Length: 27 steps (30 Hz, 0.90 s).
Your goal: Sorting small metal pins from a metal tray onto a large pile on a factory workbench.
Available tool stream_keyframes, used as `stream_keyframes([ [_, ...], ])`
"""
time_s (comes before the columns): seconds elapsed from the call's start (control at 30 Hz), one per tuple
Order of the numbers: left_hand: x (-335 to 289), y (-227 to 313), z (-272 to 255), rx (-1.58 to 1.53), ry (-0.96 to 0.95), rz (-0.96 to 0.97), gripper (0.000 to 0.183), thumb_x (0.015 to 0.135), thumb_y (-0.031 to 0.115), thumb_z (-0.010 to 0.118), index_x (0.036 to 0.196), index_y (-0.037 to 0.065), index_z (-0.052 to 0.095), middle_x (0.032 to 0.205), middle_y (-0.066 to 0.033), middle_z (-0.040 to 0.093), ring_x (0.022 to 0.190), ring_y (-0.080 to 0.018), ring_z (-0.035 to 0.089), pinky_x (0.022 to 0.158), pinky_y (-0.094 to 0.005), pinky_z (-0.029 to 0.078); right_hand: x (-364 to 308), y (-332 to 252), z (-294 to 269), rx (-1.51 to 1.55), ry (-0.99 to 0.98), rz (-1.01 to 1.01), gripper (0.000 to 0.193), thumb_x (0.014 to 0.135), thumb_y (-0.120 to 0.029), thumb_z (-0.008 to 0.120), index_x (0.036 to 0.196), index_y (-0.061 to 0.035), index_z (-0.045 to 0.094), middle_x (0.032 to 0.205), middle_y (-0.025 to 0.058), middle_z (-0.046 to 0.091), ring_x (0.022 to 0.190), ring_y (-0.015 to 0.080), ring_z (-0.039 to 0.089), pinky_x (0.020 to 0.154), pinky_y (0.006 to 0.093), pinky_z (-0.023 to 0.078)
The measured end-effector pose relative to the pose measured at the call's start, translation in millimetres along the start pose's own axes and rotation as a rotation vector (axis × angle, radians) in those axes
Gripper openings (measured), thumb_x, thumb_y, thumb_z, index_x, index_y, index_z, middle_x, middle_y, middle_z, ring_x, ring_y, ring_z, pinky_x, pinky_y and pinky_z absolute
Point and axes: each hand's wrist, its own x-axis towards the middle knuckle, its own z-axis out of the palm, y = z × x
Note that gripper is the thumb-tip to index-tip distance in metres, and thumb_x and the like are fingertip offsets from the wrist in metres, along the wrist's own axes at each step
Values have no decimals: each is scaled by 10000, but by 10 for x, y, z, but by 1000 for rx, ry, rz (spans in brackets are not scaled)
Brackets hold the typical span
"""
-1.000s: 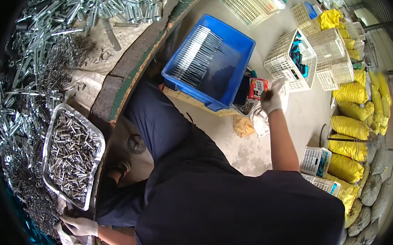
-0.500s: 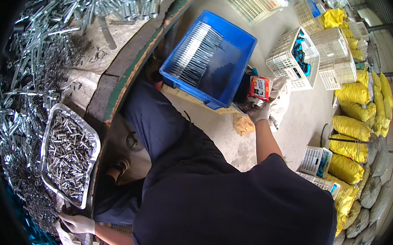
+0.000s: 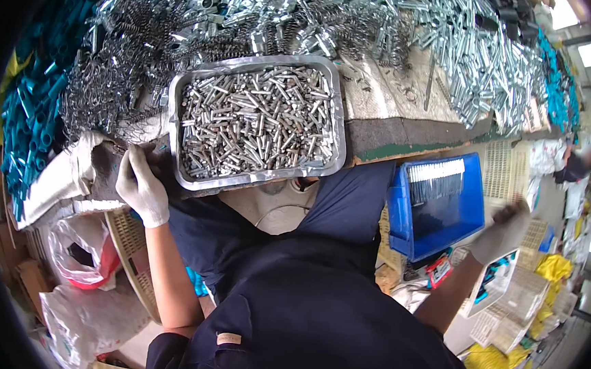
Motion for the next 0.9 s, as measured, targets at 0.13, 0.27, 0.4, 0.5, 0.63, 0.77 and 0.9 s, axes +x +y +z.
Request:
stream_keyframes([
  [0.13, -12, -89, -24, -4, 37, 2, 328, 1000, 222, 497, 877, -26, 671, 665, 24, 564, 545, -30, 419, 499, -207, 309, -787, -999, 1586, -132, -893, -405, 223, 873, -149, 612, 1039, -16, 679, 973, 111, 678, 865, 194, 645, 784, 288, 499],
  [0.27, -14, -1, -3, -33, 7, -42, 311, 998, 191, 485, 865, -30, 660, 647, 28, 534, 543, -30, 406, 498, -206, 302, -1226, -1175, 2398, -233, -1110, -616, 168, 856, -133, 608, 993, -70, 681, 931, 114, 643, 819, 303, 630, 752, 369, 502],
  [0.4, -13, -31, -32, -28, -8, -40, 295, 994, 164, 486, 861, -33, 662, 647, 27, 527, 545, -31, 405, 500, -205, 301, -1399, -1267, 2788, -142, -1185, -663, 141, 867, -139, 589, 956, -93, 689, 927, 100, 635, 853, 294, 617, 772, 379, 494],
  [0.5, -12, -40, -49, -20, -21, -18, 284, 990, 147, 486, 867, -35, 666, 650, 27, 525, 549, -32, 408, 504, -204, 304, -1471, -1318, 3029, -150, -1236, -849, 130, 863, -130, 597, 937, -113, 702, 905, 76, 633, 849, 269, 623, 760, 364, 501],
  [0.63, 7, -32, -35, -23, -17, 55, 266, 984, 129, 491, 885, -40, 670, 651, 26, 523, 552, -34, 409, 510, -200, 309, -1464, -1421, 3285, -328, -1251, -1238, 111, 827, -133, 625, 892, -171, 707, 881, 34, 583, 869, 229, 603, 725, 358, 507],
  [0.77, 2, -32, -34, -45, -6, 4, 251, 979, 115, 498, 887, -44, 670, 647, 22, 520, 554, -38, 412, 513, -200, 312, -1530, -1497, 3349, -500, -1222, -1380, 77, 822, -154, 630, 856, -170, 697, 869, 40, 573, 858, 238, 610, 707, 367, 507],
  [0.9, -2, -65, -59, -10, -20, 14, 317, 1005, 184, 465, 880, -23, 670, 666, 35, 533, 563, -31, 393, 517, -203, 294, -1584, -1560, 3362, -713, -1248, -1344, 59, 822, -165, 628, 850, -158, 680, 882, 50, 578, 833, 255, 620, 702, 371, 508],
])
